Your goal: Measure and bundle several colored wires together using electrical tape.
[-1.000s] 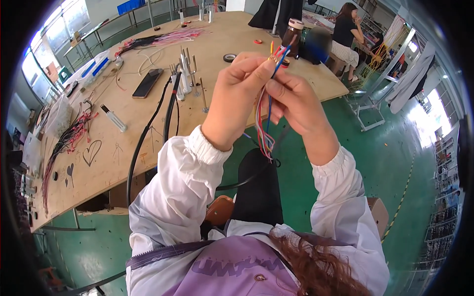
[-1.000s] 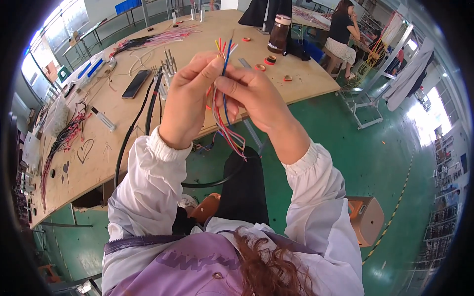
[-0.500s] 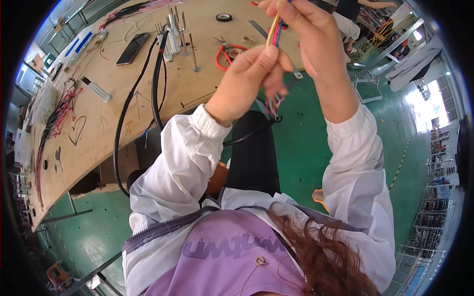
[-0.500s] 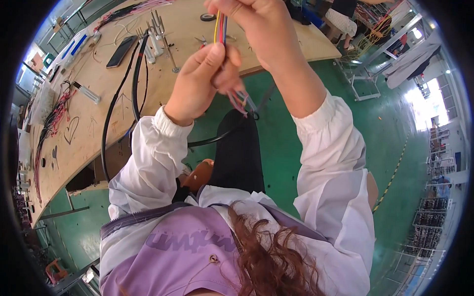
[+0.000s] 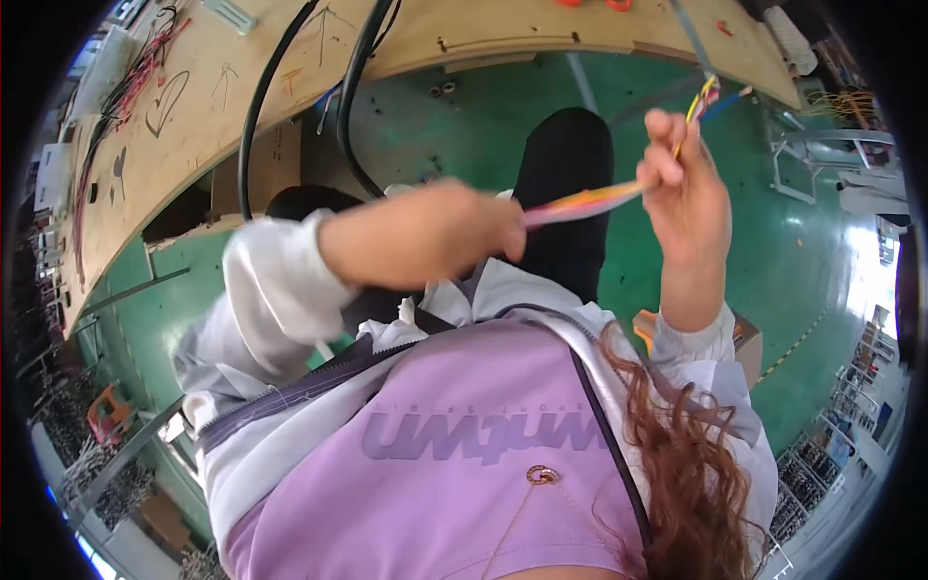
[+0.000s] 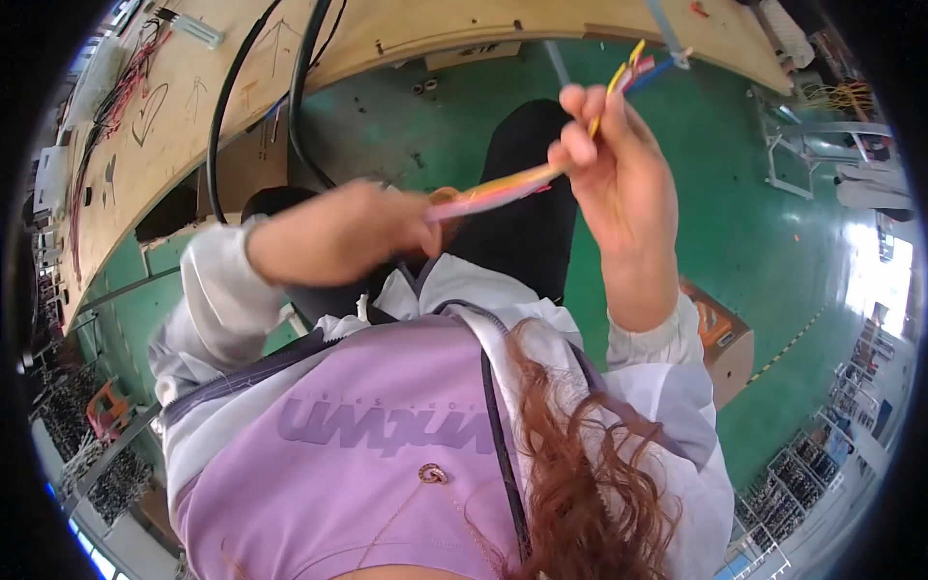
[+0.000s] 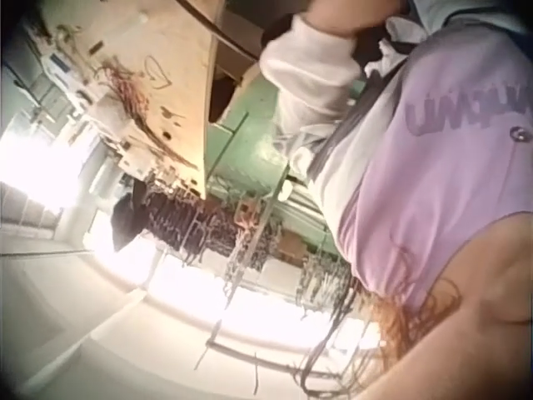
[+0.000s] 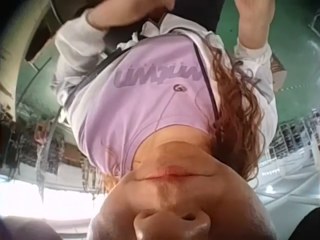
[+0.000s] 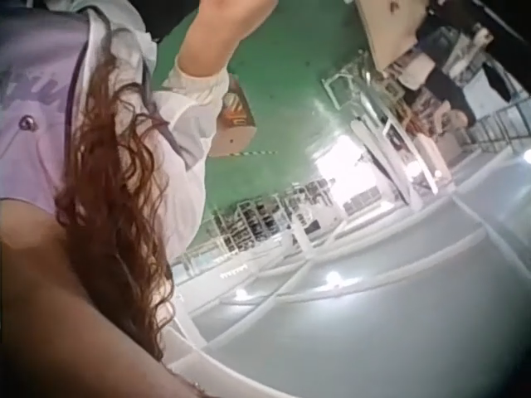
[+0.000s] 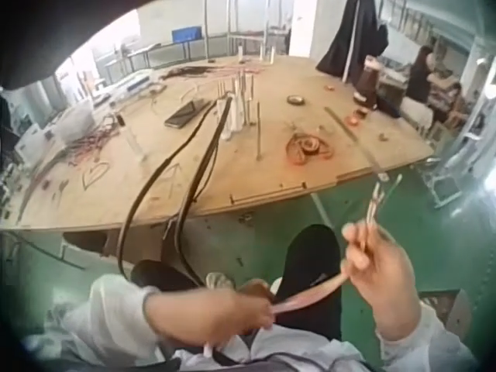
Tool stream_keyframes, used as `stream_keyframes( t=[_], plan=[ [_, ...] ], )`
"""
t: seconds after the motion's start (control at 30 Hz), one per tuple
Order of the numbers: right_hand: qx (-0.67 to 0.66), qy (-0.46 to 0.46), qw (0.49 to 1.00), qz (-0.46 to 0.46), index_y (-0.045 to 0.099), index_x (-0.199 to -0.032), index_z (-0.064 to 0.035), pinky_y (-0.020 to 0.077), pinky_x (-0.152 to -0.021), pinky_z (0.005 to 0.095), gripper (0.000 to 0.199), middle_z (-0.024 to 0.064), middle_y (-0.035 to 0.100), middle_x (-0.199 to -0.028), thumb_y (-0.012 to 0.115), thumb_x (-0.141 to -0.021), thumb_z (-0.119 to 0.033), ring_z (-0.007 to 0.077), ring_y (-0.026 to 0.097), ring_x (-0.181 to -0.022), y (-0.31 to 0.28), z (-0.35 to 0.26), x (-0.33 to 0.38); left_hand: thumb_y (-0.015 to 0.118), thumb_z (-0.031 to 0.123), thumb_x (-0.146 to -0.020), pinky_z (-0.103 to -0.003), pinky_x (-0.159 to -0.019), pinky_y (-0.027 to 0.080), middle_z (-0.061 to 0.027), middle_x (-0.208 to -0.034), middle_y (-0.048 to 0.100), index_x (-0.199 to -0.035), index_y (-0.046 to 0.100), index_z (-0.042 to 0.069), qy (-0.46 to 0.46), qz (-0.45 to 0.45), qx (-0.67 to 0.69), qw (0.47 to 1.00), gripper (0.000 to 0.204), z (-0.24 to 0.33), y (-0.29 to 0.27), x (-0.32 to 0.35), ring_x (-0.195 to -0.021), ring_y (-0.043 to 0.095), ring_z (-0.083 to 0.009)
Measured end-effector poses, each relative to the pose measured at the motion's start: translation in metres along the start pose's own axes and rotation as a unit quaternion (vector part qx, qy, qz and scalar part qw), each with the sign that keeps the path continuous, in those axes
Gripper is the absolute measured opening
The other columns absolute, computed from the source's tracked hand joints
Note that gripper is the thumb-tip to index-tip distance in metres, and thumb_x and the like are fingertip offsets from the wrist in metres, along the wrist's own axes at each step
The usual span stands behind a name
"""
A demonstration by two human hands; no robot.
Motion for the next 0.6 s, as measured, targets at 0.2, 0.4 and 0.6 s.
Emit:
stream_keyframes(
  t=[0.2,0.4,0.6],
  plan=[
    [0.022,0.004,0.982,0.189,0.057,-0.091,-0.0022,0.0457,-0.060,0.0259,0.018,0.0084,0.058,-0.098,0.049,-0.091,-0.018,0.0094,0.047,-0.059,-0.100,0.025,0.035,0.065,0.019,-0.069,-0.041,-0.082,0.040,-0.0123,-0.096,0.056,-0.102,0.052,0.003,0.087,0.255,-0.294,0.917,0.039,-0.040,0.081,-0.023,-0.093,0.053,-0.0288],
    [0.113,-0.063,0.969,0.211,0.057,-0.089,-0.0022,0.0474,-0.058,0.0246,0.019,0.0089,0.056,-0.096,0.047,-0.092,-0.019,0.0091,0.048,-0.059,-0.098,-0.024,0.070,0.050,0.021,-0.086,-0.042,-0.072,0.040,-0.0169,-0.078,0.056,-0.077,0.058,0.002,-0.139,0.355,-0.078,0.921,0.023,-0.124,0.069,-0.026,-0.079,0.052,-0.0350],
    [0.124,-0.116,0.963,0.211,0.056,-0.088,-0.0011,0.0520,-0.059,0.0280,0.021,0.0098,0.055,-0.095,0.047,-0.092,-0.019,0.0111,0.053,-0.059,-0.083,-0.022,0.077,0.048,0.031,-0.089,-0.038,-0.070,0.044,-0.0164,-0.079,0.062,-0.082,0.061,0.000,-0.135,0.220,0.007,0.966,0.034,-0.145,0.073,-0.124,-0.071,0.057,-0.0312]
  ],
)
Point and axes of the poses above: each hand's wrist, its own x-axis away from the middle knuckle, its own y-axis out of the palm, z = x × y, the point moved 5 cm from there along -x, towards the middle knuckle
